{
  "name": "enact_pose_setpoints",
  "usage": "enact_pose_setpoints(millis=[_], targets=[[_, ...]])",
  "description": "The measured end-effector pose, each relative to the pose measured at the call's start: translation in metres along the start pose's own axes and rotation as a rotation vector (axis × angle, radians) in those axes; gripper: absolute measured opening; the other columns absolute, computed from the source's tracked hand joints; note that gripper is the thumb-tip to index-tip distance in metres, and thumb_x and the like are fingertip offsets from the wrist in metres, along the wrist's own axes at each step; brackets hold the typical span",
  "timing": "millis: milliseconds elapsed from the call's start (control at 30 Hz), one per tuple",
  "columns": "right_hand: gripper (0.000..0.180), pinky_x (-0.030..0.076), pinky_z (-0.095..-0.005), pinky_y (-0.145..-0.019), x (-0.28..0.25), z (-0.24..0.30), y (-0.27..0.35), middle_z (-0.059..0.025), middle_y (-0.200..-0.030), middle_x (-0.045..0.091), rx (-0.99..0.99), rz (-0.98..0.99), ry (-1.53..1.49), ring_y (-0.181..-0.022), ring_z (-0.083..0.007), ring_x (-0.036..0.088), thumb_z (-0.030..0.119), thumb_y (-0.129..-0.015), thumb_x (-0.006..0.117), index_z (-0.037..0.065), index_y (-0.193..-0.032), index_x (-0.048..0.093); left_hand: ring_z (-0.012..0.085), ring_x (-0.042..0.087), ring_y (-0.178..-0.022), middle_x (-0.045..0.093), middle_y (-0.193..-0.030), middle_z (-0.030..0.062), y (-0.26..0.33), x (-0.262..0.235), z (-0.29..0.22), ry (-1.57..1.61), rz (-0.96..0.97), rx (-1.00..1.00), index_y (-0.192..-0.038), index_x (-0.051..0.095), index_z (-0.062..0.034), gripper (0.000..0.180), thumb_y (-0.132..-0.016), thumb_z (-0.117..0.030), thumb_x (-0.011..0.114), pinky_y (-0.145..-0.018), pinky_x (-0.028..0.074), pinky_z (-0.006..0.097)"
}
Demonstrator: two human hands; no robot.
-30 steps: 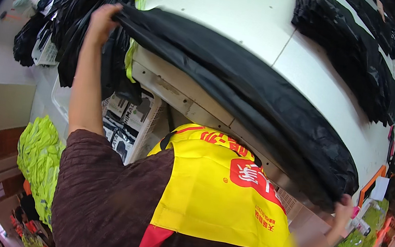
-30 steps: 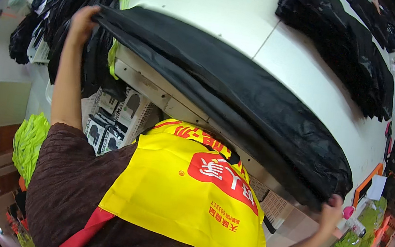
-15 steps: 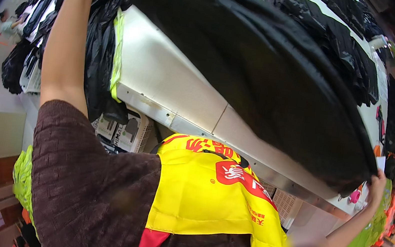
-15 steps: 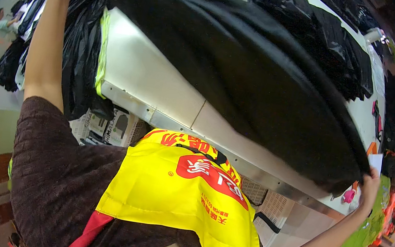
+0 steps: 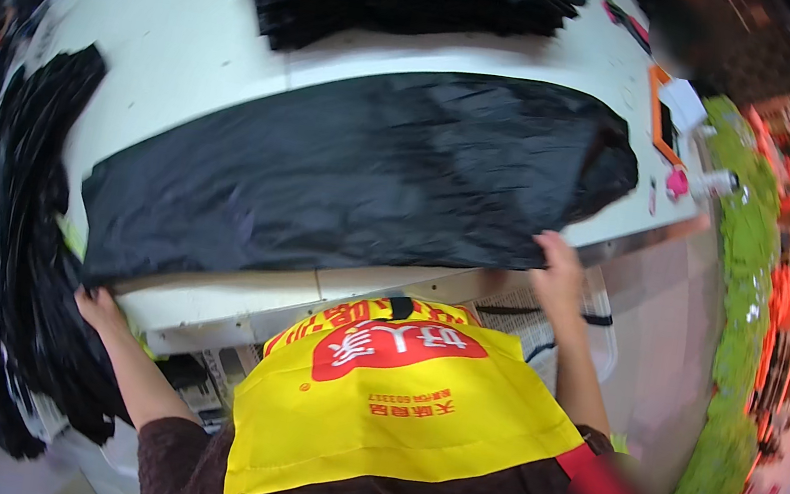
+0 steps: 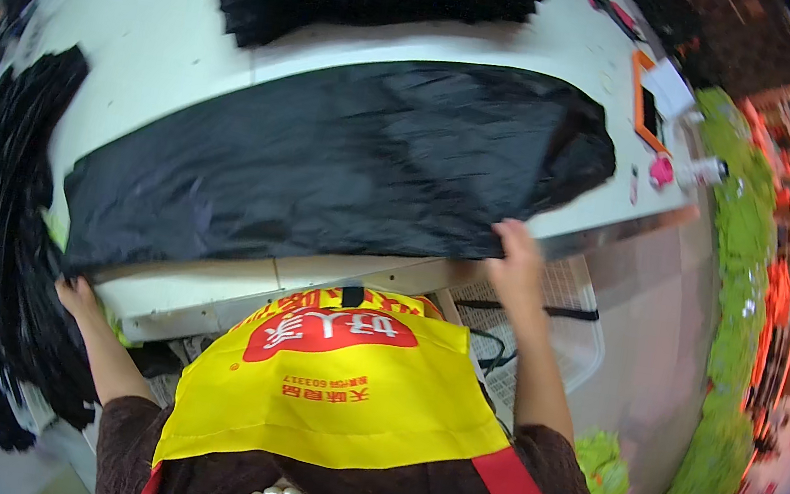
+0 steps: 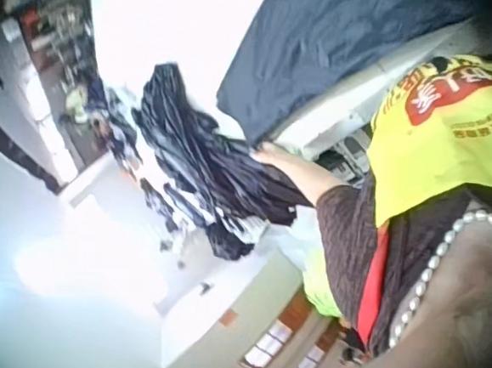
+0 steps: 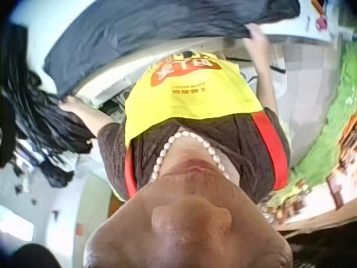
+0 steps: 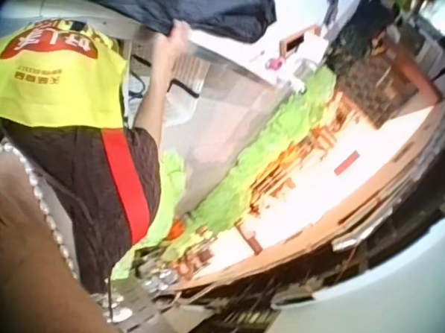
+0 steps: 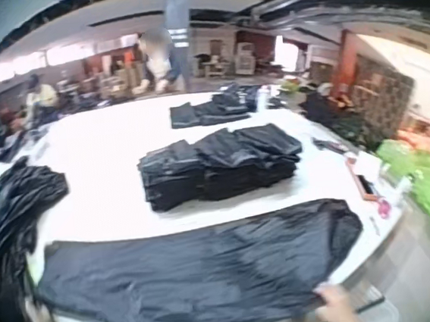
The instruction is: The person repeatedly picks up black trousers from a pile, unfolds them, and folds them into a compact rectangle on a white table. The folded trousers are stacked in a neat pile as the process continues.
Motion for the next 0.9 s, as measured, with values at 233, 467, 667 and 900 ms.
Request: enact_pose_setpoints(millis=[233, 467, 667, 900], targets=[[0.035, 0.045, -0.0283, -0.06, -0.031, -0.035, -0.015, -0.0049, -0.064, 0.059, 0.412, 0.207, -0.222, -0.062, -0.0156, 0.056, 0.037, -0.081, 0.064, 0.003, -0.085, 0.064, 0.0284, 0.046, -0.119, 0.044, -0.135, 0.0141, 0.122, 0.142, -0.021, 0.142, -0.376, -0.477, -0.131, 0.041, 0.0045, 0.058, -0.09, -0.037, 0.047, -0.103, 0.036, 0.037], [0.081, 0.042, -0.0389, -0.093, -0.061, -0.237, -0.124, -0.0272, -0.115, 0.056, 0.694, -0.273, 0.094, -0.109, -0.0383, 0.054, 0.057, -0.069, 0.064, -0.006, -0.12, 0.05, 0.0337, 0.033, -0.129, 0.033, -0.143, 0.0133, 0.156, 0.188, -0.038, 0.32, -0.254, -0.565, -0.139, 0.032, -0.0028, 0.065, -0.093, -0.049, 0.024, -0.107, 0.028, 0.05], [0.088, 0.041, -0.047, -0.091, -0.075, -0.254, -0.173, -0.0234, -0.128, 0.046, 0.993, -0.213, -0.243, -0.114, -0.0356, 0.049, 0.052, -0.067, 0.071, -0.004, -0.128, 0.042, 0.0339, 0.036, -0.127, 0.037, -0.14, 0.0134, 0.19, 0.216, -0.031, 0.265, -0.306, -0.7, -0.136, 0.036, -0.004, 0.061, -0.095, -0.046, 0.023, -0.104, 0.033, 0.051], [0.059, 0.048, -0.0498, -0.077, -0.052, -0.317, -0.193, -0.017, -0.111, 0.056, 1.074, 0.171, -0.356, -0.097, -0.0322, 0.057, 0.023, -0.068, 0.072, 0.001, -0.118, 0.049, 0.0312, 0.045, -0.12, 0.046, -0.133, 0.0124, 0.162, 0.164, 0.035, 0.154, -0.397, -0.796, -0.131, 0.043, -0.0051, 0.054, -0.095, -0.043, 0.028, -0.098, 0.039, 0.05]])
Point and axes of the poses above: each hand's wrist, its own y-axis away from the middle knuckle, its own x-axis out of the palm, z = x × y, the point moved 3 cm from there along -y, towards the middle knuckle
